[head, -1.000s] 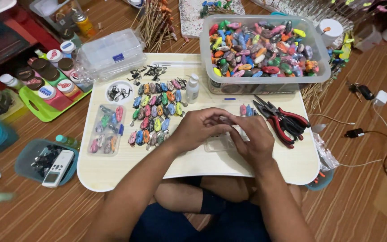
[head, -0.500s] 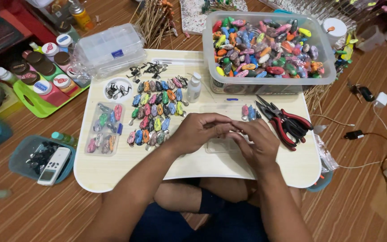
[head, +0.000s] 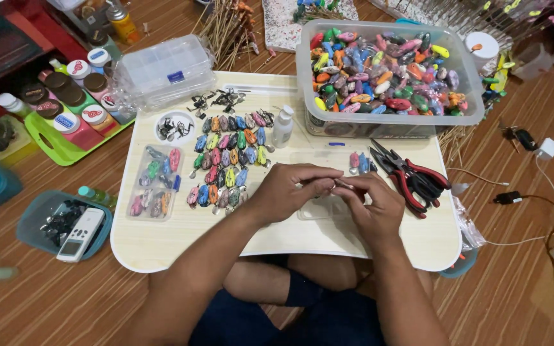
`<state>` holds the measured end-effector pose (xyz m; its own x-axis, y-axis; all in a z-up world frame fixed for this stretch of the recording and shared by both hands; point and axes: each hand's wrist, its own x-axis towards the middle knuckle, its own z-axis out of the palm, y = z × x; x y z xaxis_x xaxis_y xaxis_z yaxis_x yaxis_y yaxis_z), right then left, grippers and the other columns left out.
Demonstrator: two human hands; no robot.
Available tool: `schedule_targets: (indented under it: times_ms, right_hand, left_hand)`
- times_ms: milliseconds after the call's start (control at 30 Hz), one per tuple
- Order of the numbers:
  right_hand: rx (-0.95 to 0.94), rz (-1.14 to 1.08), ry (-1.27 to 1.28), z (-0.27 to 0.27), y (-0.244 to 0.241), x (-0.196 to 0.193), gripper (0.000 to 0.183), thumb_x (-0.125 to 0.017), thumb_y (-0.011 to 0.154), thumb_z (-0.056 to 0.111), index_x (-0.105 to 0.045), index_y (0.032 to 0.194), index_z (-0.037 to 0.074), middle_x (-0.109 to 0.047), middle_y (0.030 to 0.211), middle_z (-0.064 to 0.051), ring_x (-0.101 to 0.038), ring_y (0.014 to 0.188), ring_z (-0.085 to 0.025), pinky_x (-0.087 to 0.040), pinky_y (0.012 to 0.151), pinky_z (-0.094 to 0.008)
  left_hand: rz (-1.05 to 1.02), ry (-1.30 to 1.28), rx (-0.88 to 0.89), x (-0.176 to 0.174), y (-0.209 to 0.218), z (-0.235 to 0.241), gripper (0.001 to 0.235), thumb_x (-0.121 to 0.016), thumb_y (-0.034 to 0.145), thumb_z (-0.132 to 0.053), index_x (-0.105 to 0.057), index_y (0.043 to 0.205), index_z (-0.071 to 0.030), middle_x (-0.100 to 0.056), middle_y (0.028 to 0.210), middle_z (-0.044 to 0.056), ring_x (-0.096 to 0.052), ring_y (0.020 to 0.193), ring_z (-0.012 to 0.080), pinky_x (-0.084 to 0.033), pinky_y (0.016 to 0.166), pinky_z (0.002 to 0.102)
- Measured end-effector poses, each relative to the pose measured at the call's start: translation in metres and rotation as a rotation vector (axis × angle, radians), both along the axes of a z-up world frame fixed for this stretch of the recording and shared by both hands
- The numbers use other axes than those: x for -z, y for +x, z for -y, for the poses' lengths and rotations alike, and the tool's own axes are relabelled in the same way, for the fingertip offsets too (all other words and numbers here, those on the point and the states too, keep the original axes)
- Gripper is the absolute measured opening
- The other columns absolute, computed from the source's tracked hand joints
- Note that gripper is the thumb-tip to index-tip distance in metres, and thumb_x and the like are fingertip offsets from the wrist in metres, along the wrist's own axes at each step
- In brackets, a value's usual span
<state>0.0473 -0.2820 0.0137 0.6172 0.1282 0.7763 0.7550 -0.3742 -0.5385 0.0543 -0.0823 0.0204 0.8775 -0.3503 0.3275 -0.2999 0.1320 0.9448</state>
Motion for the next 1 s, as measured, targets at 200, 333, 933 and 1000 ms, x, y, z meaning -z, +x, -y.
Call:
schedule_targets:
  times_ms: [200,333,933,1000]
  right_hand:
    - [0.001,-0.031,0.015,0.002,0.0,0.007,0.024,-0.084,0.088,0.012,-0.072,0.102,-0.003,-0.066,0.069,-0.013,-0.054,0.05,-0.022,-0.048,0.051,-0.033]
    - [-0.022,0.113,-0.103,-0.007,-0.005,-0.012,0.014,-0.078,0.091,0.009,-0.079,0.101,-0.001,-0.071,0.072,-0.013,-0.06,0.05,-0.031,-0.05,0.049,-0.039]
    - [0.078,-0.037,-0.058,0.018,0.003,0.003,0.018,-0.084,0.092,0.02,-0.079,0.097,0.003,-0.067,0.07,-0.009,-0.053,0.056,-0.021,-0.047,0.051,-0.033]
    - [0.102,-0.079,-0.086,0.021,0.003,0.002,0.018,-0.088,0.088,0.012,-0.076,0.095,0.001,-0.066,0.069,-0.011,-0.056,0.057,-0.025,-0.048,0.051,-0.034]
  left_hand:
    - [-0.174,-0.045,0.017,0.012,0.004,0.001,0.022,-0.072,0.098,-0.018,-0.076,0.114,-0.004,-0.078,0.089,0.01,-0.072,0.08,0.0097,-0.06,0.07,0.02]
    - [-0.239,-0.08,0.065,0.022,0.008,0.002,0.024,-0.073,0.097,-0.017,-0.075,0.115,-0.002,-0.077,0.089,0.012,-0.071,0.078,0.0101,-0.059,0.066,0.021]
    - [0.252,0.235,-0.298,0.002,0.006,-0.005,0.018,-0.077,0.092,-0.019,-0.073,0.107,-0.011,-0.07,0.082,0.005,-0.066,0.066,0.0141,-0.055,0.058,0.026]
    - [0.384,0.33,-0.325,0.004,0.005,-0.005,0.021,-0.081,0.086,-0.019,-0.073,0.105,-0.014,-0.068,0.083,0.004,-0.064,0.073,0.0201,-0.057,0.067,0.033]
